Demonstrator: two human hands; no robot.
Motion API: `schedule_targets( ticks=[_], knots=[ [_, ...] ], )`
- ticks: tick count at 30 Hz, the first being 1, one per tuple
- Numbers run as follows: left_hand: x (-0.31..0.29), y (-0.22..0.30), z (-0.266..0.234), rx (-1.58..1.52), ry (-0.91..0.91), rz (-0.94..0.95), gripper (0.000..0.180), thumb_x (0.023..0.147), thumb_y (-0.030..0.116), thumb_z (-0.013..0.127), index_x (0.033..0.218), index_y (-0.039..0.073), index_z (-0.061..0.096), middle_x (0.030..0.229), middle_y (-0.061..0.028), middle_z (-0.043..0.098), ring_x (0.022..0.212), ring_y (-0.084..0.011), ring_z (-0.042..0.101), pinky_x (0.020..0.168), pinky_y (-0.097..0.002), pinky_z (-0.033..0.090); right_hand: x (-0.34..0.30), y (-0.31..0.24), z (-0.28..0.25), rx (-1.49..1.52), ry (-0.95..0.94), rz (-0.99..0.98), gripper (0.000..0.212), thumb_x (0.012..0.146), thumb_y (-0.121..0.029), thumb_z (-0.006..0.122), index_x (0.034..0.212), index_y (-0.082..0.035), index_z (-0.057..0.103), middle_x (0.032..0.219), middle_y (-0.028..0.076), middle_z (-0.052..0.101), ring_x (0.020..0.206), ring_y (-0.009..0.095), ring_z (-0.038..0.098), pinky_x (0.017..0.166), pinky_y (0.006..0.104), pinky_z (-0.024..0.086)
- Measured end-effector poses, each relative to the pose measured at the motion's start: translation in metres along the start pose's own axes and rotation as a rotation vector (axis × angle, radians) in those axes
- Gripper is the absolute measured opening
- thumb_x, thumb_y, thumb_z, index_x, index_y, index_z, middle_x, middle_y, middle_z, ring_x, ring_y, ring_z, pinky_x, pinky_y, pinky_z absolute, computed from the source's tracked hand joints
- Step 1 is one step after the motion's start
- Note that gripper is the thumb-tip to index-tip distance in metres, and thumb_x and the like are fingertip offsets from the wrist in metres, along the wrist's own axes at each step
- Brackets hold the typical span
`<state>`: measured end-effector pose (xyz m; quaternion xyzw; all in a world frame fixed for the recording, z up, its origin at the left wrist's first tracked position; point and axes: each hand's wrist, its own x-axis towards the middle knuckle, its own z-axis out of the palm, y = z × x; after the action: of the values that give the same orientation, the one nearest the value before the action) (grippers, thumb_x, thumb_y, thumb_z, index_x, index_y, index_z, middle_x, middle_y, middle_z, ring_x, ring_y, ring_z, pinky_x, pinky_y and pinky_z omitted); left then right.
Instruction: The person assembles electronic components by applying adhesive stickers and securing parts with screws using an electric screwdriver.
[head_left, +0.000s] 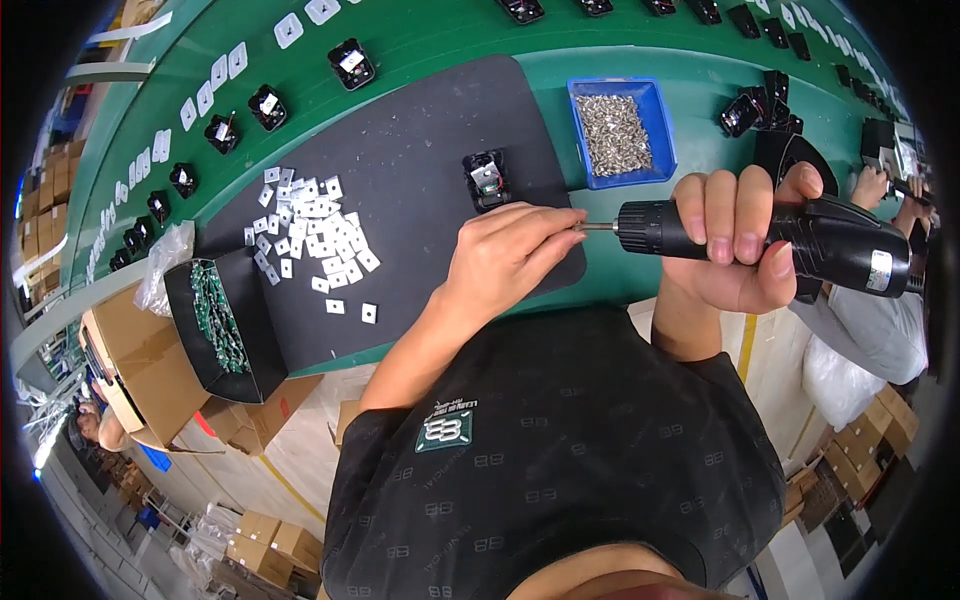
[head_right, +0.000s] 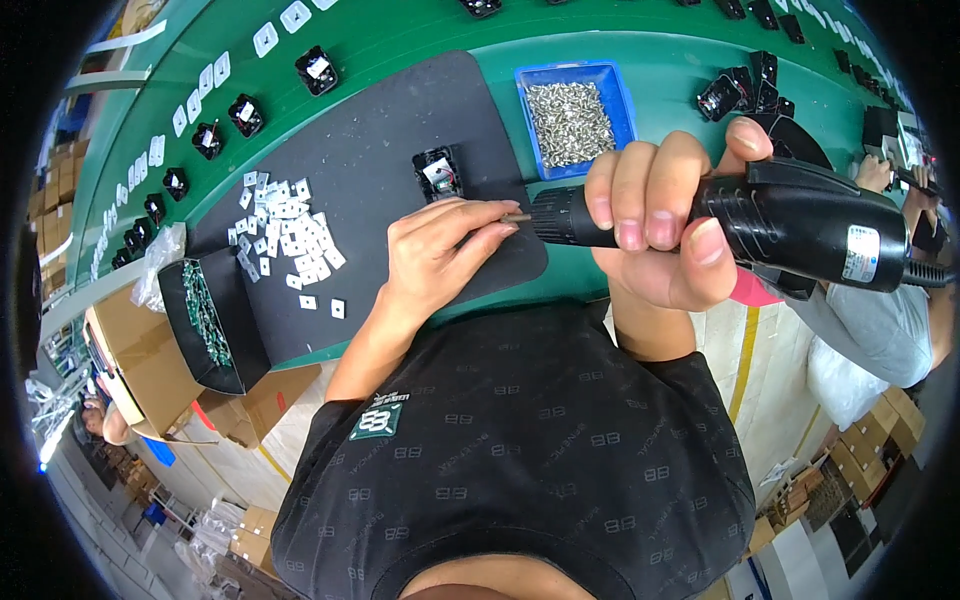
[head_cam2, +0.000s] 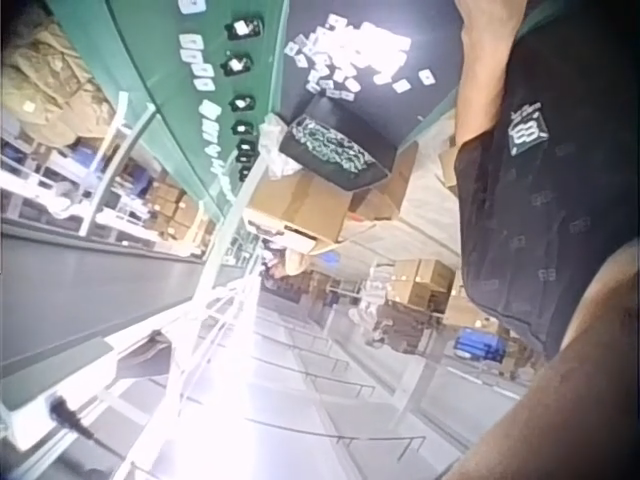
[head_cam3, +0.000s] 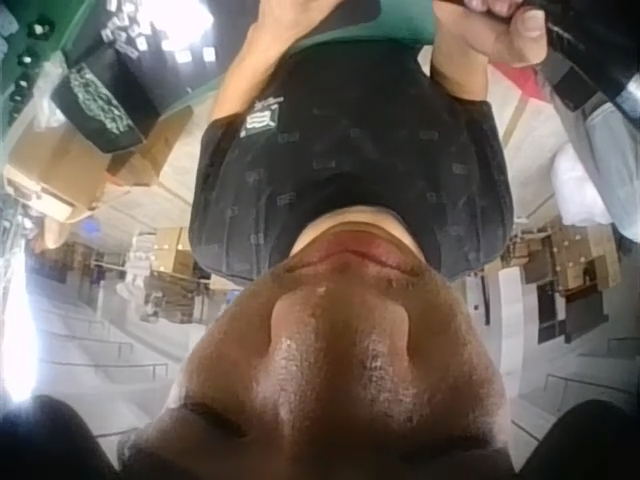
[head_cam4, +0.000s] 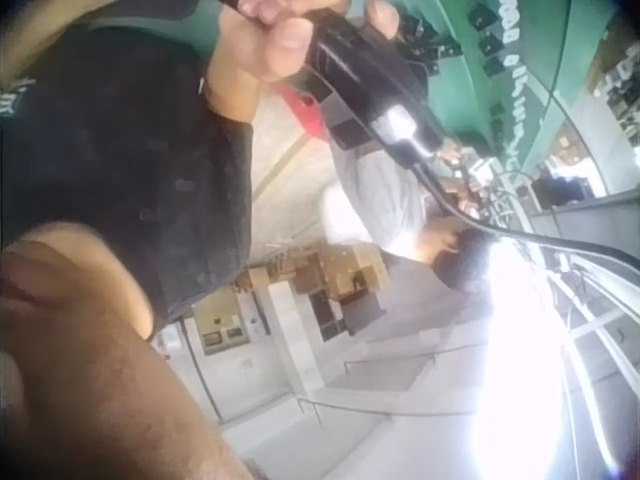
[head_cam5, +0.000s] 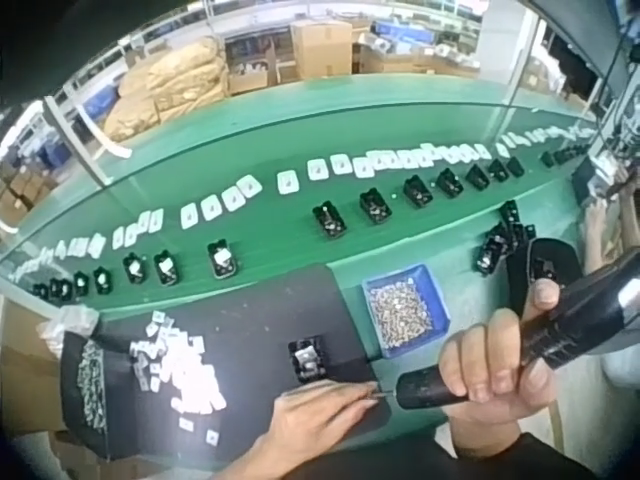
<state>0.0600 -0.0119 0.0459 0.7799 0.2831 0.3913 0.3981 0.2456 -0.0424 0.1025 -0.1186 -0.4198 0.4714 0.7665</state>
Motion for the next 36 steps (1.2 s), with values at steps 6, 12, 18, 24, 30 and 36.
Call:
schedule_targets(
  ticks=[6,12,18,24,30,36],
  knots=[
    [0.001,0.000,-0.001,0.000,-0.036,-0.001,0.015,0.075,0.008,0.071,0.088,0.001,0.067,0.081,-0.0084,0.068,0.069,-0.0219,0.066,0.062,-0.0298,0.053,-0.002,-0.002,0.001,-0.003,0.004,0.010,0.048,0.088,-0.018,0.055,0.130,-0.018,0.032,0.074,-0.001,0.048,0.064,0.013,0.048,0.065,0.0303,0.042],
    [0.003,-0.013,0.006,0.062,0.018,-0.009,0.015,0.074,0.004,0.070,0.088,0.001,0.067,0.088,-0.0102,0.068,0.074,-0.0234,0.065,0.066,-0.0314,0.053,0.001,-0.006,-0.003,-0.008,0.011,-0.045,0.047,0.088,-0.019,0.055,0.129,-0.017,0.033,0.073,-0.001,0.047,0.063,0.013,0.047,0.064,0.0306,0.041],
    [0.007,-0.015,0.004,0.165,0.053,0.042,0.018,0.073,0.002,0.071,0.090,0.003,0.069,0.090,-0.0090,0.069,0.077,-0.0227,0.066,0.071,-0.0307,0.052,-0.002,-0.006,-0.003,-0.077,0.081,-0.058,0.048,0.087,-0.019,0.054,0.130,-0.016,0.032,0.072,0.000,0.047,0.061,0.012,0.046,0.064,0.0308,0.041],
    [0.004,-0.011,0.001,0.136,0.027,0.083,0.013,0.070,0.005,0.074,0.080,0.003,0.065,0.078,-0.0067,0.067,0.068,-0.0211,0.063,0.064,-0.0308,0.050,-0.004,0.000,0.002,-0.107,0.099,-0.041,0.051,0.087,-0.020,0.054,0.131,-0.014,0.031,0.069,0.000,0.045,0.059,0.012,0.046,0.063,0.0306,0.042],
    [0.002,-0.016,0.002,0.212,0.053,0.236,0.016,0.068,0.012,0.077,0.074,0.006,0.063,0.072,-0.0015,0.061,0.065,-0.0179,0.057,0.059,-0.0309,0.045,-0.004,0.003,0.004,-0.111,0.097,-0.012,0.052,0.086,-0.019,0.055,0.132,-0.014,0.031,0.069,0.000,0.045,0.059,0.012,0.045,0.062,0.0301,0.042],
    [0.002,-0.017,0.001,0.217,0.042,0.249,0.018,0.066,0.012,0.078,0.074,0.006,0.063,0.073,-0.0016,0.060,0.066,-0.0175,0.057,0.058,-0.0301,0.045,-0.004,0.004,0.004,-0.108,0.065,-0.012,0.052,0.087,-0.019,0.055,0.133,-0.014,0.031,0.069,0.000,0.045,0.059,0.012,0.046,0.061,0.0299,0.043]
  ],
)
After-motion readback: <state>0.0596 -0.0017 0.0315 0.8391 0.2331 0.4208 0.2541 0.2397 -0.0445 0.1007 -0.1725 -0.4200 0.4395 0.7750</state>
